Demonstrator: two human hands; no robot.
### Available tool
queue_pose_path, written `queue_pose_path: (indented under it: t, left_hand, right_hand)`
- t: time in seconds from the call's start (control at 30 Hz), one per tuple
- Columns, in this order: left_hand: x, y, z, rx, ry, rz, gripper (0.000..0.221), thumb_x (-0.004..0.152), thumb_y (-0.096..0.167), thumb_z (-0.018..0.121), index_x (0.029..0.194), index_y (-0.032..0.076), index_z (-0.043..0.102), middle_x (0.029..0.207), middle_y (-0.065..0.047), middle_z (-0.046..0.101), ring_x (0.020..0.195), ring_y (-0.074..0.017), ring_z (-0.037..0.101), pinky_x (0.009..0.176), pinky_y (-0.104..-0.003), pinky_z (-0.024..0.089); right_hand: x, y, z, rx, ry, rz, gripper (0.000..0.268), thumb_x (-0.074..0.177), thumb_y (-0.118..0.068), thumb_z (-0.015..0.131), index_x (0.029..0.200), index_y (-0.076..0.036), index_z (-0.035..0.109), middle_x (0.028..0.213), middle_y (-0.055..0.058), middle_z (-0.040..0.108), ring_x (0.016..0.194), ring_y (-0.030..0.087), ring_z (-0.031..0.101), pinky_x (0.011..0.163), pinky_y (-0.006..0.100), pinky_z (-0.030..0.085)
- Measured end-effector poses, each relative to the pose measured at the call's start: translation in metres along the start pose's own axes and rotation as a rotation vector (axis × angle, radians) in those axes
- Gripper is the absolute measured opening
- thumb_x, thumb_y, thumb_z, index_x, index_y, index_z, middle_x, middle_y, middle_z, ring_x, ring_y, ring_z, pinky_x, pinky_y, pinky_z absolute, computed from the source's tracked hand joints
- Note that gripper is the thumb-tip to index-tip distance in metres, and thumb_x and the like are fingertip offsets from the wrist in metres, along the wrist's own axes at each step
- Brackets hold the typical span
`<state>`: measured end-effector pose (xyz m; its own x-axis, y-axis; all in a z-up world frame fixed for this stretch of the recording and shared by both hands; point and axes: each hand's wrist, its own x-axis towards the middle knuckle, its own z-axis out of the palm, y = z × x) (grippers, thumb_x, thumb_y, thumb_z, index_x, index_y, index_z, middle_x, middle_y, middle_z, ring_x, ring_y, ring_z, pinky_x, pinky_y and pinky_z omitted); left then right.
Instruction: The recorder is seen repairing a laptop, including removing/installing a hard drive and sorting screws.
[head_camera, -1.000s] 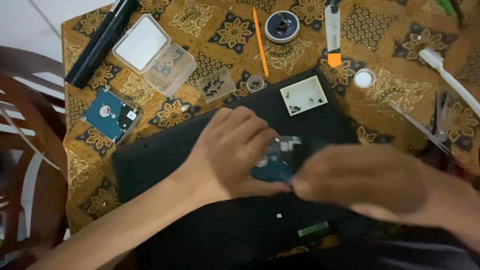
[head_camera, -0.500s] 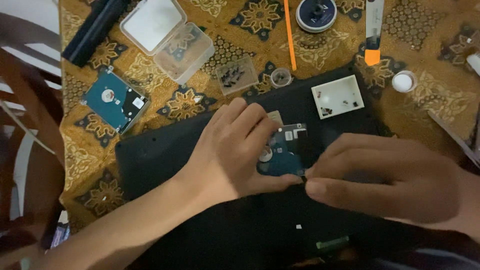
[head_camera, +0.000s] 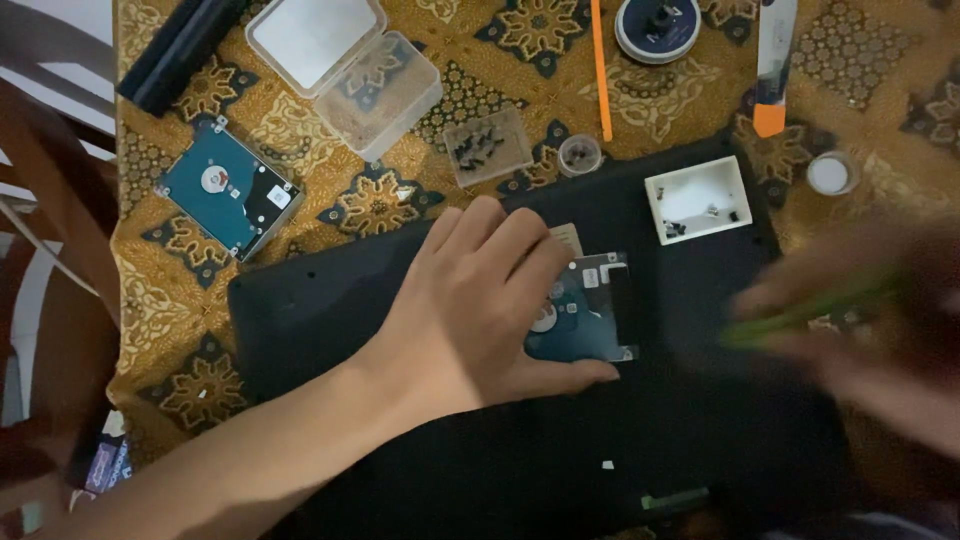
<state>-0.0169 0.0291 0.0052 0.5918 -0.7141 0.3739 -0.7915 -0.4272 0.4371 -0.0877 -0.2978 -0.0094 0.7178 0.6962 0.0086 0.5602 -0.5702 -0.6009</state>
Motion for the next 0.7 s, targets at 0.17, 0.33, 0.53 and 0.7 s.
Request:
queue_pose_path:
  t: [0.17,0.33,0.53,0.7]
  left_hand:
    - [0.001,-0.003,-0.002,-0.034,-0.029,0.019,0.075,0.082,0.062,0.083,0.13,0.007,0.065,0.112,-0.01,0.057,0.098,-0.0281,0.052,0.088,-0.045,0.042]
    - [0.004,-0.007,-0.005,-0.101,-0.116,0.008,0.073,0.084,0.059,0.082,0.137,0.013,0.064,0.117,-0.009,0.057,0.101,-0.0268,0.053,0.091,-0.044,0.043]
    - [0.008,-0.006,-0.003,-0.104,-0.124,0.016,0.066,0.084,0.057,0.082,0.133,0.017,0.065,0.118,-0.008,0.057,0.1,-0.0253,0.053,0.088,-0.044,0.044]
    - [0.015,-0.008,-0.004,-0.161,-0.197,0.0,0.068,0.087,0.057,0.08,0.138,0.015,0.063,0.117,-0.009,0.056,0.096,-0.027,0.052,0.083,-0.046,0.042]
  right_hand:
    - [-0.003,0.002,-0.002,-0.082,-0.015,0.217,0.047,0.089,-0.028,0.07,0.134,-0.017,0.061,0.114,0.008,0.072,0.103,0.023,0.069,0.085,0.037,0.06]
    - [-0.006,0.009,-0.009,-0.196,-0.042,0.554,0.04,0.091,-0.029,0.073,0.127,-0.013,0.066,0.106,0.01,0.073,0.095,0.023,0.071,0.083,0.036,0.062]
    - [-0.019,0.014,-0.014,-0.297,-0.05,0.92,0.035,0.092,-0.03,0.076,0.12,-0.009,0.07,0.099,0.012,0.074,0.088,0.023,0.074,0.08,0.036,0.064]
    - [-0.041,0.017,-0.025,-0.407,-0.059,1.233,0.033,0.093,-0.031,0.078,0.114,-0.006,0.074,0.093,0.013,0.075,0.082,0.023,0.075,0.079,0.036,0.065]
